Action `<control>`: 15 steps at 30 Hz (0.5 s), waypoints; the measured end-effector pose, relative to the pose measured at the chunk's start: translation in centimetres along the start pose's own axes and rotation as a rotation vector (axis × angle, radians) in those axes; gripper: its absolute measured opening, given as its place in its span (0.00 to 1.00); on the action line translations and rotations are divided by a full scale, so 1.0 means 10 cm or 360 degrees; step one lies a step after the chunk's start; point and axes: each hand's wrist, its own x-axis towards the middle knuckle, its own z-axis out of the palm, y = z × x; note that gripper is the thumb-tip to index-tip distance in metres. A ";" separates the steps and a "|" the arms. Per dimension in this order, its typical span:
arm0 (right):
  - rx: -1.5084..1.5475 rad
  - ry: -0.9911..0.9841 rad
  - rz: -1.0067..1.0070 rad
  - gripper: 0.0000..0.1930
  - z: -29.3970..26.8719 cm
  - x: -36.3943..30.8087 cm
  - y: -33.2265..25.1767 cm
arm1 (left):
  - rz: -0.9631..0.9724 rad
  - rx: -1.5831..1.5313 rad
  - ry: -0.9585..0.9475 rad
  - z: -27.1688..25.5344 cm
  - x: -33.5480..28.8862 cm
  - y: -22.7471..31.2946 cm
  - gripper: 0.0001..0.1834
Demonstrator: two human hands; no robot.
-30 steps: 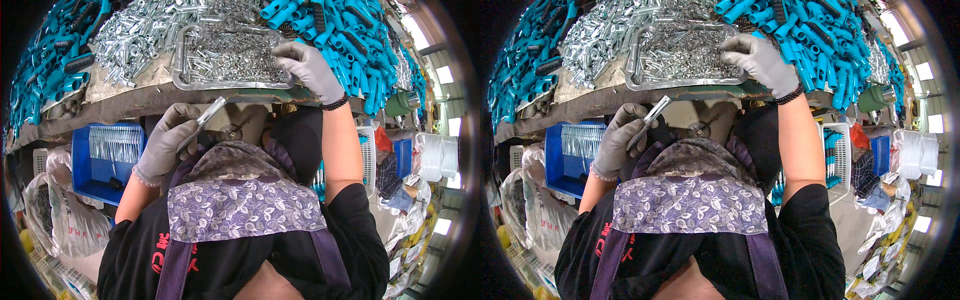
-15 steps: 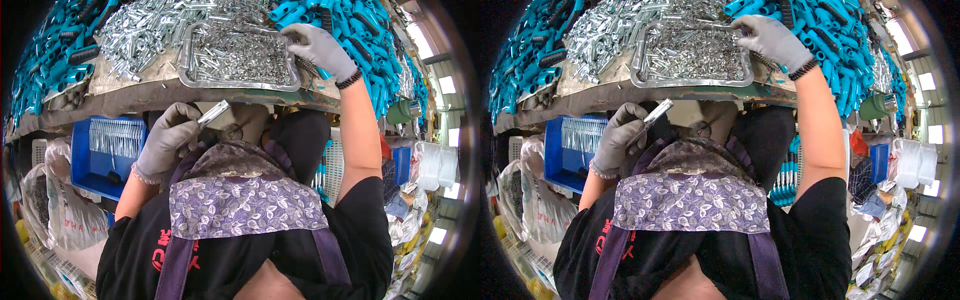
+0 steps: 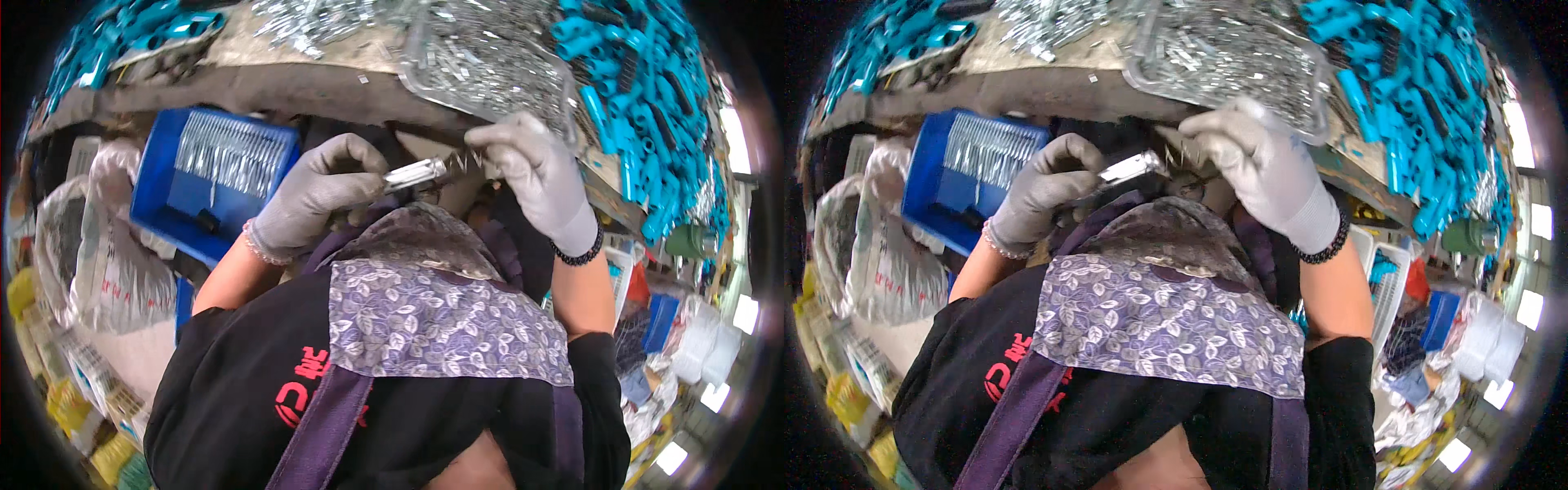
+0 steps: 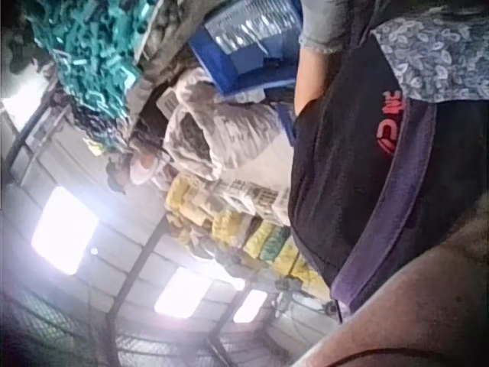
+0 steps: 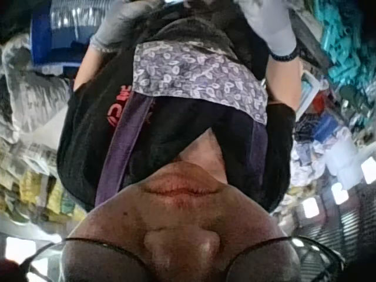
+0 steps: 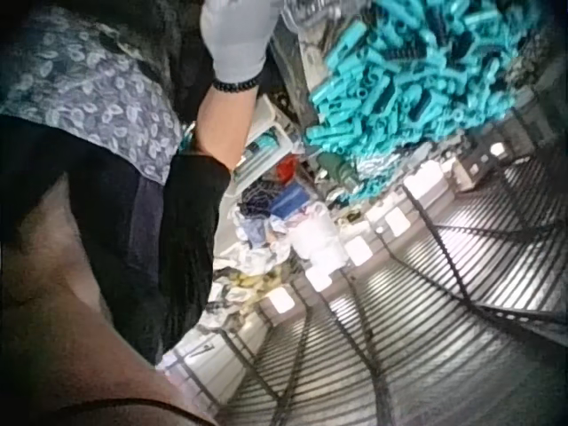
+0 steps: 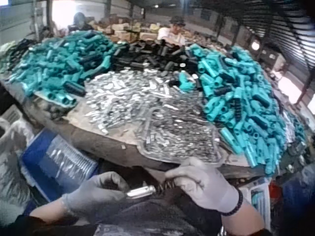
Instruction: The recorder is assembling metal shafts into teal plastic handles to create finished tools at a factory workbench.
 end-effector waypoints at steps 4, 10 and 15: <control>0.0411 -0.0163 -0.0051 0.16 0.75 0.11 -0.12 | -0.0065 0.0178 -0.0016 -0.14 -0.23 -0.15 0.19; 0.0547 -0.0521 0.0347 0.22 1.40 0.17 0.00 | -0.0079 0.0197 0.0336 -0.71 -0.52 -0.42 0.39; 0.0726 -0.0375 0.0493 0.31 1.20 0.07 0.22 | 0.0530 0.1293 0.1428 -2.72 -0.73 -0.87 0.20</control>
